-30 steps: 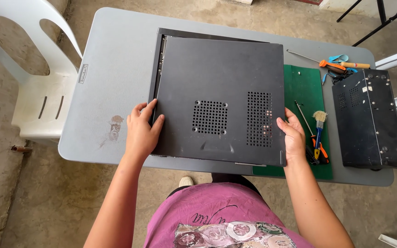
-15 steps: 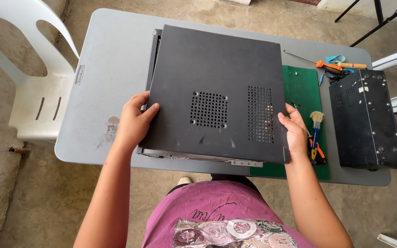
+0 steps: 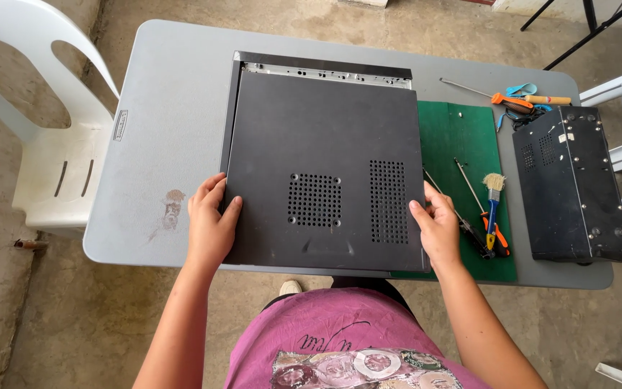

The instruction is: The person performs maintenance on a computer tower, including adjusting internal cables, removing the side panel to brush away dust, and then re-attaching the panel with screws.

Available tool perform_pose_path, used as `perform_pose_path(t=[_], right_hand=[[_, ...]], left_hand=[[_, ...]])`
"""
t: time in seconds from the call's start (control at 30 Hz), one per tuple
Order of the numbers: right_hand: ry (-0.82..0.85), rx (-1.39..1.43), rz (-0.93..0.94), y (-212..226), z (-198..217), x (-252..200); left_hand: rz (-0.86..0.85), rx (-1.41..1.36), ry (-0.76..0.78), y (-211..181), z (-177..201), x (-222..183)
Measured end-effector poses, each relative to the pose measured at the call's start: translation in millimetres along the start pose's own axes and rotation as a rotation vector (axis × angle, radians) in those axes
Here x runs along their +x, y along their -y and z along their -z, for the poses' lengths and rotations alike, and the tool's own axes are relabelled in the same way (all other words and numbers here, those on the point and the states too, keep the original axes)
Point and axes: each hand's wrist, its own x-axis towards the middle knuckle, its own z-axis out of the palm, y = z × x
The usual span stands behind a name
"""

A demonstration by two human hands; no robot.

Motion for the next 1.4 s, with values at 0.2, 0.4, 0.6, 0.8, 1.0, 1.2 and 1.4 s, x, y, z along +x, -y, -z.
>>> perform_pose_path(t=[0.2, 0.4, 0.6, 0.8, 1.0, 1.2, 1.4], right_hand=[[-0.015, -0.135, 0.057, -21.4, -2.3, 8.9], [-0.024, -0.209, 0.104, -37.7, -6.9, 22.6], [-0.037, -0.210, 0.096, -38.7, -9.0, 22.5], [-0.043, -0.206, 0.062, -38.6, -11.2, 22.8], [-0.052, -0.226, 0.044, -34.2, -12.6, 22.9], [-0.013, -0.376, 0.035, -22.3, -14.7, 34.8], [0.173, -0.805, 0.405, 48.3, -51.7, 103.6]], left_hand=[[-0.051, 0.019, -0.035, 4.7, -4.8, 1.3], [-0.065, 0.052, -0.033, 1.4, -4.5, 7.8], [-0.071, 0.148, -0.016, -10.5, -3.9, 6.2], [-0.092, 0.560, 0.014, 4.1, -18.8, 6.4], [-0.129, 0.731, 0.028, 2.1, -22.3, 9.2], [-0.279, 0.857, -0.048, 1.1, -31.1, -6.3], [-0.635, 0.948, -0.051, -11.5, -62.0, -49.3]])
